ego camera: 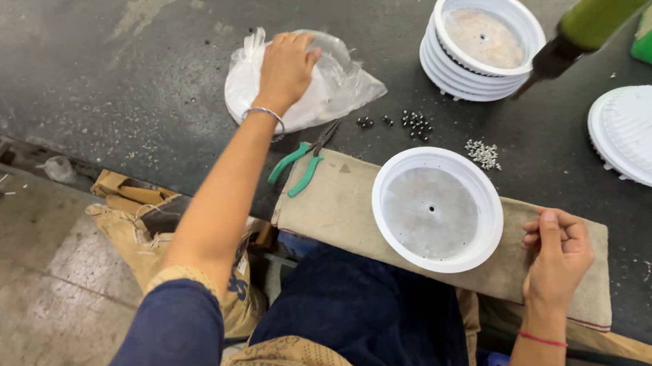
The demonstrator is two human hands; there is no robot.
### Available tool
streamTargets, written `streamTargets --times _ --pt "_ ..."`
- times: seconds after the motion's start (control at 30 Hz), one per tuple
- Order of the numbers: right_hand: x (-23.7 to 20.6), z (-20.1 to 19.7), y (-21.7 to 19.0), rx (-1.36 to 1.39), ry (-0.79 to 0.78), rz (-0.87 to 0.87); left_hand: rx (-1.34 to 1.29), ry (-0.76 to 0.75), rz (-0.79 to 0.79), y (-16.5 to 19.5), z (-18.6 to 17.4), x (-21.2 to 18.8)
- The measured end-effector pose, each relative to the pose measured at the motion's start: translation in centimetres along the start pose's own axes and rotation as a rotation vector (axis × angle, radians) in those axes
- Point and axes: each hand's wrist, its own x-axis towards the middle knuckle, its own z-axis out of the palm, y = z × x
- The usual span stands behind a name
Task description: The person assembles white plastic light fixture components at a workbench. They place small black fasteners into pre-drilled holes on the fixture base, then use a green handheld tool to press or secure them. The person repeats this process for multiple units, stacking completed bases and retrieving new ones from a plastic bag.
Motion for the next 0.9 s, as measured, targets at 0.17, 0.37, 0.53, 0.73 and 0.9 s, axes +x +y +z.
streamTargets --times 0.17,0.37,0.53,0.73,0.9 --pt "-0.2 0.1 -0.2 0.010 -0.013 -0.014 -0.228 -0.214 -0.100 -0.8 -2.1 -0.2" --pt "-0.4 0.4 -0.5 -0.036 -0.025 -0.036 -0.330 -0.567 -0.452 -2.8 -4.2 -3.7" --pt "-0.4 0.7 -0.6 -0.065 -0.014 -0.029 0.128 -0.580 -0.302 -2.9 -3.4 -5.5" --pt "-0.6 0.7 -0.4 -0.048 -0.026 -0.030 0.040 -0.298 -0.206 1.3 -1.0 -5.9" --pt "-0.5 0.5 -0.2 -0.074 -0.019 -0.029 0.137 -0.347 -0.234 1.8 -0.3 -5.3"
